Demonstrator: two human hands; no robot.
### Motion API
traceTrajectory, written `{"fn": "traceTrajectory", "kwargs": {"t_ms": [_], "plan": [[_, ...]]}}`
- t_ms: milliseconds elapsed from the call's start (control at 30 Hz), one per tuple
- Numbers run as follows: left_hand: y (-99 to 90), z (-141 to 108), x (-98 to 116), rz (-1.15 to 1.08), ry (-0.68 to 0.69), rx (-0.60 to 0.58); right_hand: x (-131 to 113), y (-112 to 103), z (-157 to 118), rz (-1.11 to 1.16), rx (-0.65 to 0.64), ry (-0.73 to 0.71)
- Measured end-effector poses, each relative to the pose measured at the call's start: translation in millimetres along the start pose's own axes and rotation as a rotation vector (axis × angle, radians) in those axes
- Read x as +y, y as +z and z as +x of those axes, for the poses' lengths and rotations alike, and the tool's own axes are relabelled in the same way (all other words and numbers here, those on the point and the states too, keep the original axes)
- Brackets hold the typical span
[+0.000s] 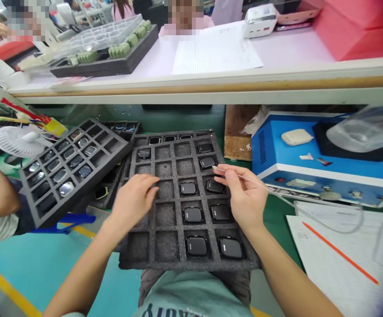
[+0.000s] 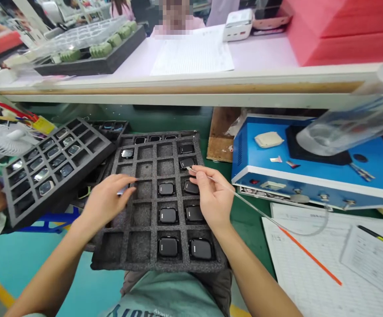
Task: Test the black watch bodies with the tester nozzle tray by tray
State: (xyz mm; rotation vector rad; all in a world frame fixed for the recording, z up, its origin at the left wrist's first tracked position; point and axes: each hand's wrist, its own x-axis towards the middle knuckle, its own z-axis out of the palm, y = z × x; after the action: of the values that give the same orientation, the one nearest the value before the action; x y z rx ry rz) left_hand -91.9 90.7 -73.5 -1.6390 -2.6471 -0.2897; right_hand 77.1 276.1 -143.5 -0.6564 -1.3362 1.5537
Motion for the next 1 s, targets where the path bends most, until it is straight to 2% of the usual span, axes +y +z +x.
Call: {"fn": "traceTrajectory", "kwargs": {"t_ms": [133, 233, 333, 400, 500, 567, 700, 1000], "plan": [[-14.0, -20, -33, 0.061, -0.077, -0.081, -1, 2, -3, -0.008, -0.034, -0.012], [-18.4, -16, -36, 0.041, -0.105, -0.044, -3, 3, -6, -0.011, -0.046, -0.031], [-19.6, 0, -21, -0.146, -0.203, 0.085, -3, 4, -7, -0.022, -0.055, -0.051], [-14.9, 16, -3, -0.465, -0.254, 0.135, -2, 3, -7, -0.036, -0.065, -0.072], [0.8, 45, 32, -0.986, -0.257, 0.017, 1, 3, -6, -0.046, -0.073, -0.103], [13.1, 60, 52, -1.165, -0.247, -0.076, 2, 3, -4, -0.026, -0.076, -0.127], [31.4, 74, 69, -1.282, -0.276, -0.080, 2, 5, 0, 0.019, -0.067, -0.166], [42.9, 72, 68, -1.338, -0.301, -0.058, 2, 1, 0, -0.057, -0.107, -0.174]]}}
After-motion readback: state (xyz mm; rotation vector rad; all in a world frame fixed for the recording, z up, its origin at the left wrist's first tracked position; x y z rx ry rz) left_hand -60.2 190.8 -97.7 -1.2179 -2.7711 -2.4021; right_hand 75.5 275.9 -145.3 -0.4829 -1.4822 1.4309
